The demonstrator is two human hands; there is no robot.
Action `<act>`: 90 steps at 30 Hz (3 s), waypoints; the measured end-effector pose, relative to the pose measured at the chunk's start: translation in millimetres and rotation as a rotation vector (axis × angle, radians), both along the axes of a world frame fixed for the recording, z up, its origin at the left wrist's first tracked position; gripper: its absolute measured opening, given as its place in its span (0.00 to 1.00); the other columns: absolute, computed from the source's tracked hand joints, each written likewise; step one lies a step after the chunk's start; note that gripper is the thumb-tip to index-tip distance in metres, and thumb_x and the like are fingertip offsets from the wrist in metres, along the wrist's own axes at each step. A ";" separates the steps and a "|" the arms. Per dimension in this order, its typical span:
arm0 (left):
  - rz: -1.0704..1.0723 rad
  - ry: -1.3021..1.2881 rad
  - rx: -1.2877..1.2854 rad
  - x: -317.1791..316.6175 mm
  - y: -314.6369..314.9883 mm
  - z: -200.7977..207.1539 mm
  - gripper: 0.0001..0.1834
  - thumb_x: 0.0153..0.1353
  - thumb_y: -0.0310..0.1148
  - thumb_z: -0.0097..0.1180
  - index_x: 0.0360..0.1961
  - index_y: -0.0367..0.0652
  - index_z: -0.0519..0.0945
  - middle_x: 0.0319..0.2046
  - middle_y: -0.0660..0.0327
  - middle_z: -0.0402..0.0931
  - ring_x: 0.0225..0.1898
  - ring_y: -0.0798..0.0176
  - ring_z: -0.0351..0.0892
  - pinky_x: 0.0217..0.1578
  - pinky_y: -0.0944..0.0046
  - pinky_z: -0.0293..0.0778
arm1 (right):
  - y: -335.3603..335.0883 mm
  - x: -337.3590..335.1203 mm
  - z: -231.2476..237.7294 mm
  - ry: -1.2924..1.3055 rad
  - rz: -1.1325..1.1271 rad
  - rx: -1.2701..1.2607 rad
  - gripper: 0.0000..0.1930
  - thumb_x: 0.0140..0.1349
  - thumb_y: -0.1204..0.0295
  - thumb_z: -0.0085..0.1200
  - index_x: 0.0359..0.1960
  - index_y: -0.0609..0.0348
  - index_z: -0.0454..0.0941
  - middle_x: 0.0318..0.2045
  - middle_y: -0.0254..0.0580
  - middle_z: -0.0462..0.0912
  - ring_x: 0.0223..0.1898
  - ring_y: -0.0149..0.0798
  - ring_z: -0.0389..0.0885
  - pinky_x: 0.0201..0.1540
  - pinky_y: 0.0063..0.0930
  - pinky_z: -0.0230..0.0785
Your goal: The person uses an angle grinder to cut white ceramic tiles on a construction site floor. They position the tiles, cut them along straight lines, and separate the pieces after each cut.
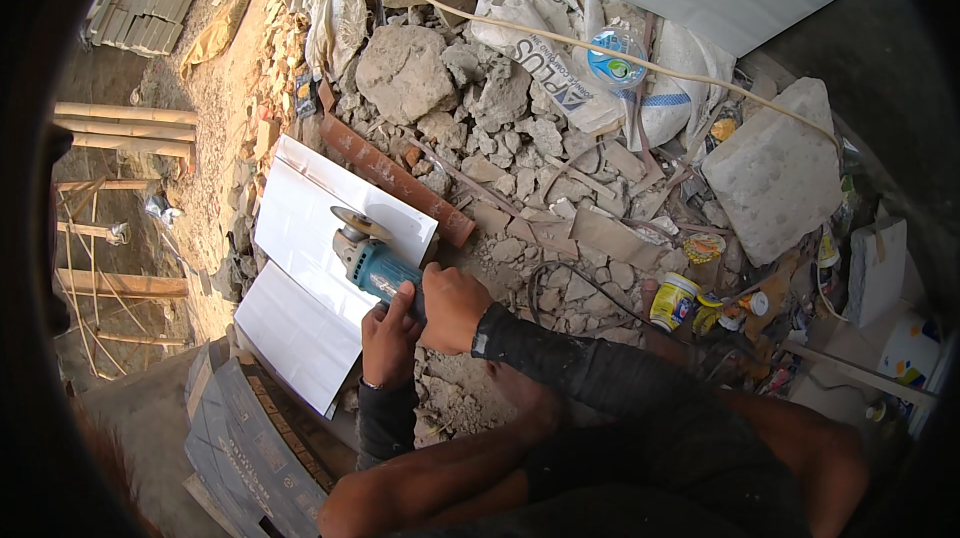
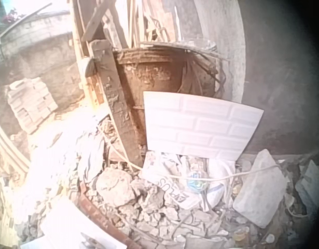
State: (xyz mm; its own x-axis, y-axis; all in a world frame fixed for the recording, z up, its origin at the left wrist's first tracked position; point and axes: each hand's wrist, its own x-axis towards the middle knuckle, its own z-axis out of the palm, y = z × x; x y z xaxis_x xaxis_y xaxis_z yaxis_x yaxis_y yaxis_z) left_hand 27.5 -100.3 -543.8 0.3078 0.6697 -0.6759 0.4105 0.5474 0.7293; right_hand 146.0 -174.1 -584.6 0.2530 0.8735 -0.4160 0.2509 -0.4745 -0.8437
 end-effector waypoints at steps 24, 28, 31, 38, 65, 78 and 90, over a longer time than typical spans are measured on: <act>0.001 -0.010 -0.034 -2.6 -8.1 -4.3 0.18 0.68 0.39 0.61 0.46 0.32 0.77 0.39 0.58 0.83 0.37 0.65 0.84 0.42 0.65 0.80 | -12.6 -0.7 0.2 -0.037 -0.018 0.005 0.30 0.40 0.68 0.72 0.40 0.73 0.68 0.34 0.64 0.83 0.38 0.62 0.86 0.40 0.46 0.81; -0.008 -0.014 -0.038 -3.1 -6.9 -4.2 0.18 0.68 0.39 0.61 0.46 0.32 0.77 0.39 0.58 0.83 0.37 0.65 0.84 0.42 0.65 0.80 | -12.6 0.4 0.7 -0.018 -0.004 -0.009 0.30 0.40 0.68 0.71 0.40 0.72 0.68 0.34 0.64 0.83 0.38 0.63 0.85 0.41 0.46 0.81; -0.009 -0.005 -0.038 -3.0 -6.6 -3.7 0.17 0.68 0.39 0.61 0.45 0.32 0.78 0.39 0.58 0.83 0.36 0.65 0.84 0.42 0.65 0.79 | -12.0 0.0 0.0 -0.020 0.002 -0.005 0.30 0.40 0.68 0.71 0.41 0.72 0.68 0.35 0.64 0.83 0.39 0.63 0.85 0.42 0.46 0.81; -0.004 -0.022 -0.055 -1.9 -8.4 -1.2 0.17 0.68 0.39 0.62 0.45 0.33 0.78 0.39 0.57 0.83 0.37 0.64 0.84 0.43 0.64 0.80 | -15.0 -0.8 0.9 -0.034 0.000 -0.027 0.30 0.40 0.68 0.72 0.42 0.72 0.68 0.36 0.64 0.82 0.40 0.62 0.85 0.42 0.46 0.80; -0.021 0.035 -0.100 1.5 -17.8 4.7 0.18 0.67 0.38 0.62 0.45 0.32 0.77 0.40 0.56 0.83 0.38 0.63 0.84 0.44 0.63 0.80 | -29.4 2.4 2.1 0.014 0.029 -0.048 0.28 0.41 0.69 0.68 0.42 0.72 0.69 0.37 0.67 0.82 0.41 0.65 0.84 0.44 0.50 0.79; -0.011 0.003 -0.128 2.8 -21.6 4.9 0.17 0.67 0.36 0.63 0.46 0.31 0.76 0.41 0.55 0.83 0.40 0.61 0.85 0.46 0.61 0.81 | -35.5 7.0 6.9 0.032 0.046 -0.073 0.28 0.41 0.71 0.66 0.44 0.72 0.69 0.36 0.66 0.82 0.39 0.64 0.84 0.44 0.50 0.79; -0.018 -0.006 -0.135 2.0 -24.8 2.9 0.16 0.67 0.36 0.62 0.44 0.31 0.76 0.39 0.55 0.83 0.38 0.62 0.84 0.45 0.61 0.80 | -42.1 4.0 5.3 0.013 0.034 -0.065 0.31 0.42 0.69 0.68 0.46 0.73 0.69 0.38 0.65 0.81 0.42 0.64 0.83 0.45 0.50 0.79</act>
State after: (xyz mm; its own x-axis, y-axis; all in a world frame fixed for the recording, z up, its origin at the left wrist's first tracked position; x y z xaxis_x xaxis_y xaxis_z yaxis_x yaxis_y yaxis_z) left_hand 29.4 -125.1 -540.9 0.3235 0.5672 -0.7574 0.4167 0.6332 0.6522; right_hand 149.9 -216.3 -579.3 0.2179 0.8526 -0.4750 0.2575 -0.5196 -0.8147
